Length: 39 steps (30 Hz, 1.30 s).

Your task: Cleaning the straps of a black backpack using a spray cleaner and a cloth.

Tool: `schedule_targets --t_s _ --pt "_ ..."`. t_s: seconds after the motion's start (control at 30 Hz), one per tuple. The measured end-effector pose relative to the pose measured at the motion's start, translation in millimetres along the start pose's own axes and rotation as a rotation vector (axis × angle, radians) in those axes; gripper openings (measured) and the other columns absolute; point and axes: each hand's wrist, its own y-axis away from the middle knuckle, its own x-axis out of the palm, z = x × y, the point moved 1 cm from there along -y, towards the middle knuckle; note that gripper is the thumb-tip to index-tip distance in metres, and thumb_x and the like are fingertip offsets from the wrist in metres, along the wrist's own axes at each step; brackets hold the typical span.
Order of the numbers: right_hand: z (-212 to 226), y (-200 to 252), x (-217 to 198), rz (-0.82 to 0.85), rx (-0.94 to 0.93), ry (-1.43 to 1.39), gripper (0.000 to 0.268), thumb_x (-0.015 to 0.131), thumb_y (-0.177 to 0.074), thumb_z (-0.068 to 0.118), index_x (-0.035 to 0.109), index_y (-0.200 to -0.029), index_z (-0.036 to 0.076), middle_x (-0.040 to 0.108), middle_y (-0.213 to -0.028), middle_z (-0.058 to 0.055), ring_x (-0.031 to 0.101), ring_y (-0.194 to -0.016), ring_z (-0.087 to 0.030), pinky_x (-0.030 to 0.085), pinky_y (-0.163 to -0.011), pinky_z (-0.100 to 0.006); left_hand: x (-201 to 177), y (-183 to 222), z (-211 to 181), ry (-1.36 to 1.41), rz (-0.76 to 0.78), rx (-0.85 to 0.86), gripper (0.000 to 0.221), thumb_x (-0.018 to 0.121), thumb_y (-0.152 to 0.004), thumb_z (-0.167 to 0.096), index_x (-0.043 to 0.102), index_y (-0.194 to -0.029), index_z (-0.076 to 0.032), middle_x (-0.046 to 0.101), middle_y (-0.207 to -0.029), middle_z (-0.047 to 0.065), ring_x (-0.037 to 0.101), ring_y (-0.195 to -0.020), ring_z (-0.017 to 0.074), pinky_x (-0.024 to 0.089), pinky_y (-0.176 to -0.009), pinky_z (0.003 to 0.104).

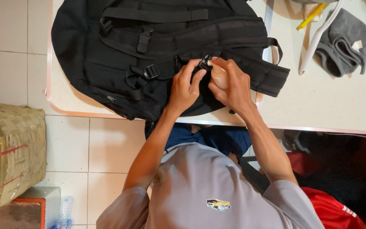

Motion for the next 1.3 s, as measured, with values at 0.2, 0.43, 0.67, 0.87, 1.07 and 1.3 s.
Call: schedule_targets --t_s 0.2,0.43,0.67,0.87,1.07,1.3 --pt "0 1 1 -0.010 -0.008 0.026 0.055 0.080 -0.082 0.007 0.062 -0.134 0.015 0.068 -0.098 -0.013 0.072 -0.087 -0.043 0.056 -0.071 -0.053 -3 -1 -3 -0.008 0.015 0.007 0.021 0.057 -0.109 -0.020 0.065 -0.124 -0.009 0.073 -0.105 0.016 0.069 -0.105 0.0390 0.055 -0.095 0.048" --pt "2 2 2 -0.020 -0.016 0.043 0.056 0.080 -0.081 0.006 0.062 -0.133 0.014 0.066 -0.094 -0.012 0.071 -0.083 -0.043 0.056 -0.067 -0.052 -3 -1 -4 0.014 0.014 0.008 0.020 0.057 -0.109 -0.019 0.065 -0.123 -0.009 0.073 -0.106 0.015 0.069 -0.107 0.0385 0.055 -0.096 0.047" --pt "2 3 3 -0.046 -0.017 0.061 0.055 0.080 -0.083 0.007 0.063 -0.134 0.015 0.064 -0.094 -0.011 0.071 -0.084 -0.042 0.057 -0.067 -0.051 -2 -1 -4 -0.010 0.010 0.032 0.021 0.057 -0.109 -0.020 0.065 -0.124 -0.008 0.073 -0.106 0.016 0.069 -0.105 0.0392 0.056 -0.094 0.047" --pt "7 2 1 -0.055 -0.007 0.054 0.054 0.079 -0.084 0.007 0.062 -0.135 0.015 0.066 -0.095 -0.012 0.071 -0.086 -0.044 0.057 -0.068 -0.052 -3 0 -1 -0.008 0.015 0.037 0.021 0.057 -0.108 -0.021 0.065 -0.123 -0.009 0.073 -0.105 0.016 0.069 -0.104 0.0396 0.056 -0.093 0.048" --pt "3 2 4 -0.073 0.030 0.032 0.056 0.079 -0.082 0.007 0.062 -0.135 0.015 0.069 -0.100 -0.012 0.072 -0.090 -0.044 0.058 -0.073 -0.053 -8 -3 -10 0.005 0.034 0.023 0.020 0.058 -0.108 -0.020 0.066 -0.123 -0.010 0.072 -0.098 0.015 0.071 -0.096 0.0381 0.057 -0.088 0.046" --pt "25 -7 -31 -0.136 0.180 -0.222 0.064 0.084 -0.082 0.011 0.059 -0.139 0.023 0.075 -0.112 -0.008 0.074 -0.099 -0.035 0.055 -0.086 -0.045 -8 -2 3 0.111 0.065 -0.020 0.019 0.056 -0.109 -0.018 0.066 -0.123 -0.010 0.073 -0.092 0.014 0.073 -0.086 0.0295 0.059 -0.080 0.042"
